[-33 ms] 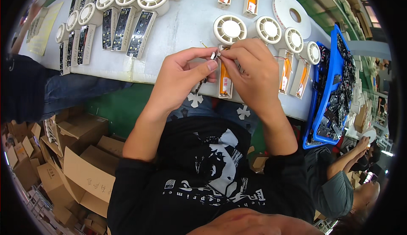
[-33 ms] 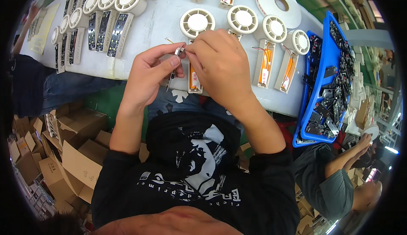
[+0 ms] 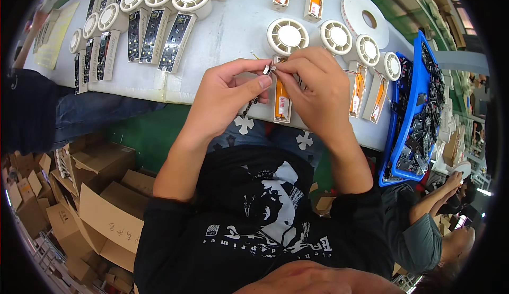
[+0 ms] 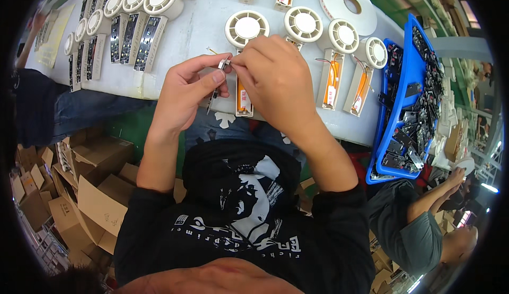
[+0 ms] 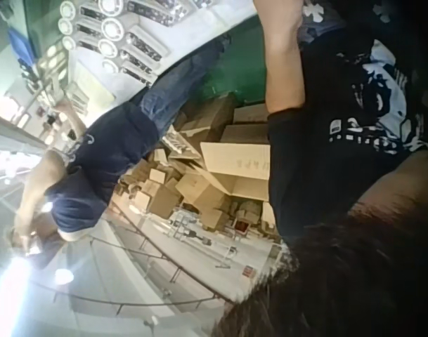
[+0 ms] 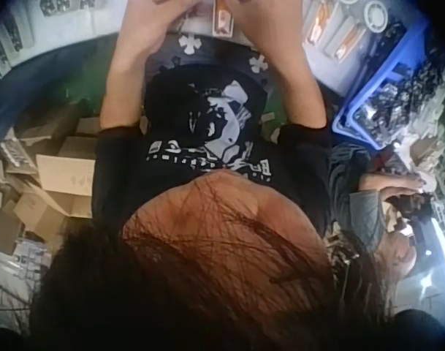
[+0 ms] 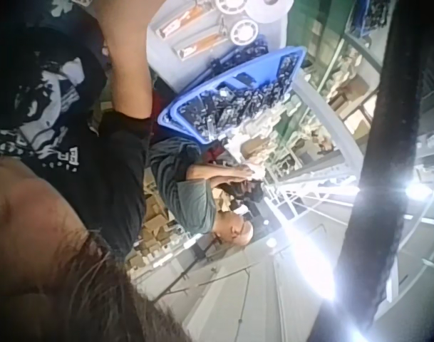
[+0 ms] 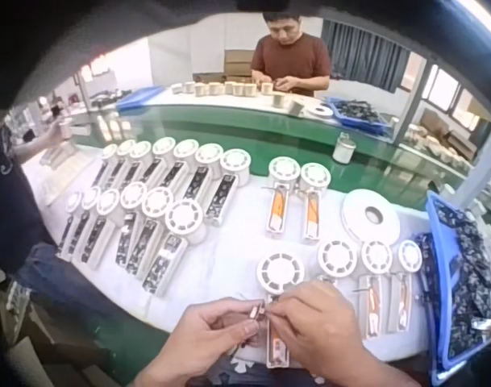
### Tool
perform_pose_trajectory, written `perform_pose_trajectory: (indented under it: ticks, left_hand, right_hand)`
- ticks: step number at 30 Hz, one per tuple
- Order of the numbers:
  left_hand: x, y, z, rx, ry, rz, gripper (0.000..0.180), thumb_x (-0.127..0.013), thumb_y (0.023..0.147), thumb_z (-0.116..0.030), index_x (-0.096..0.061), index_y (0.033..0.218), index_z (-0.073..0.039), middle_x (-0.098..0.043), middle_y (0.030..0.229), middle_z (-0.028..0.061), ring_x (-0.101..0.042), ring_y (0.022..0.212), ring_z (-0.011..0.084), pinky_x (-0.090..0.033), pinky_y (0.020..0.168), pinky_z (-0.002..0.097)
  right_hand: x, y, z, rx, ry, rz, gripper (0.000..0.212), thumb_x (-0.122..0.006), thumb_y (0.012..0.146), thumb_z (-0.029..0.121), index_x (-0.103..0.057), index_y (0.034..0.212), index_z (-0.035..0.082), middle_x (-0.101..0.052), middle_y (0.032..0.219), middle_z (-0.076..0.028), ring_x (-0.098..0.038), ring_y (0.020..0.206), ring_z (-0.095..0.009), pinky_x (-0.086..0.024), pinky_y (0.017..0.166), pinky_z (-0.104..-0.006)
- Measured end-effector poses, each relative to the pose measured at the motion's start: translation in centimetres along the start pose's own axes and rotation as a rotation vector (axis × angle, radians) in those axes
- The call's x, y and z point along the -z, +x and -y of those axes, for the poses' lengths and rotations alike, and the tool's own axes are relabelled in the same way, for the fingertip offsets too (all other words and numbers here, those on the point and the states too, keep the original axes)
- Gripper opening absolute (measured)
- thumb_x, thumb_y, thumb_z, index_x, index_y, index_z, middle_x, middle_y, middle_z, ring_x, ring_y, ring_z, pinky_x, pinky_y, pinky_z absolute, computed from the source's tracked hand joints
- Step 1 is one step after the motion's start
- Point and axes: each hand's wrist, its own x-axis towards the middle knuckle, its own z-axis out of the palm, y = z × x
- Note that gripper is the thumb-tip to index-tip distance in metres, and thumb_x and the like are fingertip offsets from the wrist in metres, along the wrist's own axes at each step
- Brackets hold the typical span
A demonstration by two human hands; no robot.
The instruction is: The person picks up a circuit board from a tray, connects it to the wires of a battery inside a fan housing, and presses the board into place. They repeat this process with several fans before picking up a roll of tape and peeling off a piece.
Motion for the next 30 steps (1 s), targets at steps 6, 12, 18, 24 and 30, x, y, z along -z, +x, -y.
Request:
perform_pose_trajectory:
  ticks: [6, 12, 18, 24, 30]
  left_hand:
    - [1.7, 0.5, -0.9, 0.057, 0.085, 0.091, 0.027, -0.067, 0.097, -0.001, -0.069, 0.124, 0.004, -0.072, 0.105, 0.0111, -0.065, 0.079, 0.0137, -0.055, 0.071, 0.0278]
    - [2.4, 1.0, -1.0, 0.07, 0.118, 0.169, 0.023, -0.073, 0.096, -0.006, -0.072, 0.116, 0.004, -0.072, 0.093, 0.0075, -0.065, 0.072, 0.0109, -0.054, 0.066, 0.0254]
    - [2.7, 0.7, -1.1, 0.079, 0.13, 0.187, 0.023, -0.069, 0.096, 0.0, -0.07, 0.119, 0.003, -0.071, 0.098, 0.0102, -0.064, 0.075, 0.0129, -0.054, 0.066, 0.0278]
    - [1.9, -0.1, -1.5, 0.121, 0.126, 0.188, 0.026, -0.074, 0.096, -0.008, -0.071, 0.118, 0.004, -0.071, 0.091, 0.0051, -0.067, 0.072, 0.0106, -0.054, 0.067, 0.025]
    - [2.3, -0.1, -1.2, 0.147, 0.194, 0.168, 0.028, -0.072, 0.097, -0.01, -0.07, 0.12, 0.005, -0.071, 0.092, 0.0053, -0.068, 0.077, 0.0112, -0.056, 0.07, 0.0266]
  right_hand:
    - [1.2, 0.9, -0.5, -0.093, 0.155, 0.171, 0.025, -0.083, 0.074, -0.002, -0.078, 0.098, 0.005, -0.068, 0.084, -0.007, -0.065, 0.075, -0.023, -0.051, 0.066, -0.0332]
    - [0.8, 0.9, -1.3, 0.094, 0.097, 0.167, 0.028, -0.084, 0.072, 0.001, -0.08, 0.098, 0.007, -0.068, 0.082, -0.006, -0.064, 0.073, -0.022, -0.05, 0.064, -0.0327]
    - [1.2, 1.1, -0.6, 0.09, 0.065, 0.199, 0.029, -0.084, 0.071, 0.002, -0.08, 0.098, 0.007, -0.068, 0.084, -0.006, -0.064, 0.078, -0.023, -0.05, 0.067, -0.0339]
    - [3.4, 3.6, 1.4, 0.005, 0.02, 0.268, 0.023, -0.082, 0.073, 0.001, -0.078, 0.095, 0.005, -0.068, 0.09, -0.006, -0.061, 0.088, -0.024, -0.048, 0.073, -0.0343]
    - [0.7, 4.4, 0.9, 0.079, -0.056, 0.256, 0.017, -0.081, 0.076, 0.002, -0.077, 0.092, 0.004, -0.069, 0.087, -0.005, -0.06, 0.085, -0.022, -0.048, 0.074, -0.0331]
